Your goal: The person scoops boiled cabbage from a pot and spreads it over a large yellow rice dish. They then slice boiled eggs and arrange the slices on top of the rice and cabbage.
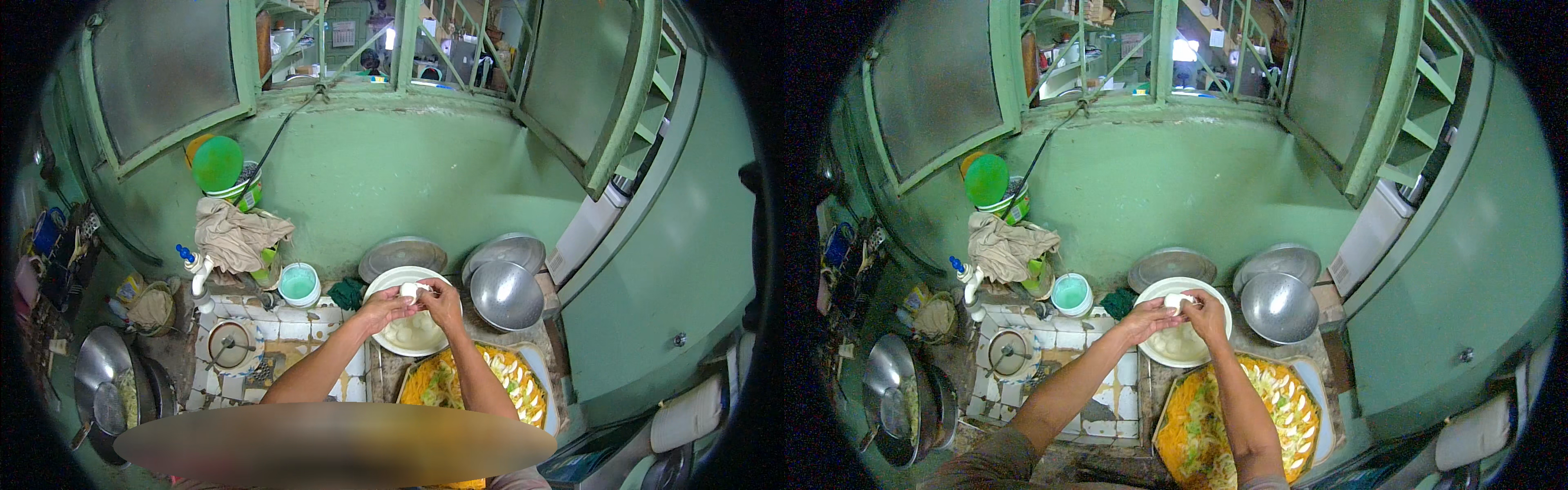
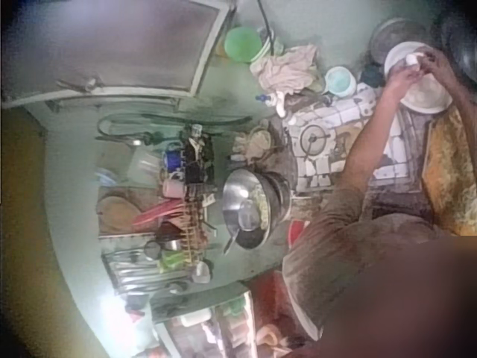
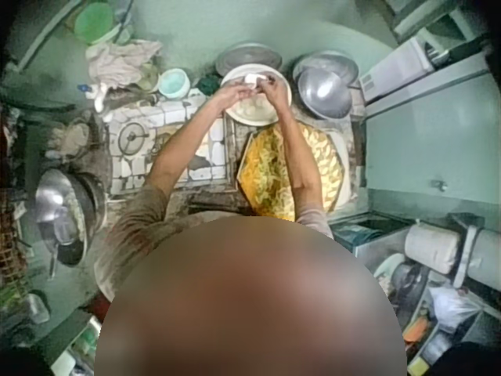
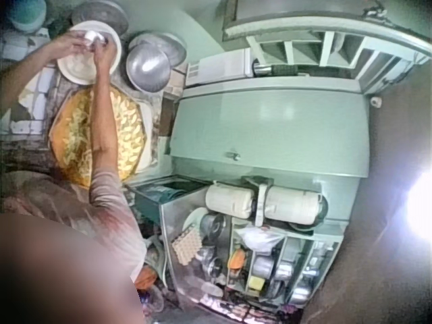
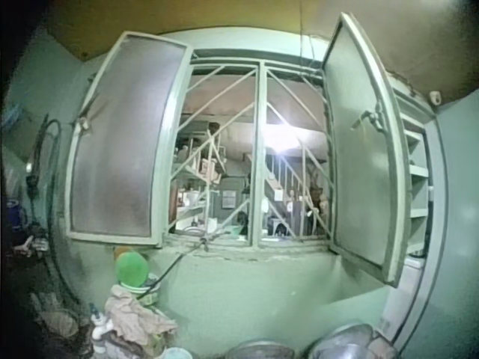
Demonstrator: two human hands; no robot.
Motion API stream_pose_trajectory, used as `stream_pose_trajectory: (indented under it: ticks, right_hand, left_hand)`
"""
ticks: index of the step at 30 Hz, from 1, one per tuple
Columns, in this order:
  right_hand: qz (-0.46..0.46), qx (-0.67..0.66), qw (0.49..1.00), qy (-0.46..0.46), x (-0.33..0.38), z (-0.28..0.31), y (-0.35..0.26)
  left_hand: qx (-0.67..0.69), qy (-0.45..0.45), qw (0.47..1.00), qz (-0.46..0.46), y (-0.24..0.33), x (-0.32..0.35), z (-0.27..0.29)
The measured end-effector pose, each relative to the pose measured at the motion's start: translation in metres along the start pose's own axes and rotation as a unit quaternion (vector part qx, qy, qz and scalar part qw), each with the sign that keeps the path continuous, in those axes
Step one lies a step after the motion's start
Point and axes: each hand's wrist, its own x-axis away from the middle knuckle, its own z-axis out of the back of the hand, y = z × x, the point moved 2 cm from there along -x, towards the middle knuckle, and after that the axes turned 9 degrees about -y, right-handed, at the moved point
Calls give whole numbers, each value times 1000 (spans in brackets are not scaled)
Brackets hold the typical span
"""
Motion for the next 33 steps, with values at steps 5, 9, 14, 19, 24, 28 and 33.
stream_pose_trajectory:
  ticks: [5,9,14,19,24,28,33]
  right_hand:
    - [-19,-35,999,4,-1,4,6]
    - [-6,-74,997,10,0,5,2]
    - [-14,-83,996,9,2,2,-1]
    - [39,-16,999,-14,2,2,-6]
    - [-46,-130,990,-17,3,1,-6]
    - [-10,-46,999,-4,4,-4,-6]
    - [39,10,999,8,2,1,-7]
  left_hand:
    - [-19,3,1000,5,2,1,-2]
    - [7,8,1000,-1,6,3,-5]
    - [65,-51,996,-33,7,-1,-9]
    - [-48,-15,997,-51,9,-7,-4]
    - [-38,-5,999,-20,14,-3,-9]
    - [-72,18,996,-52,17,-4,-16]
    - [-111,60,992,-26,17,-5,-15]
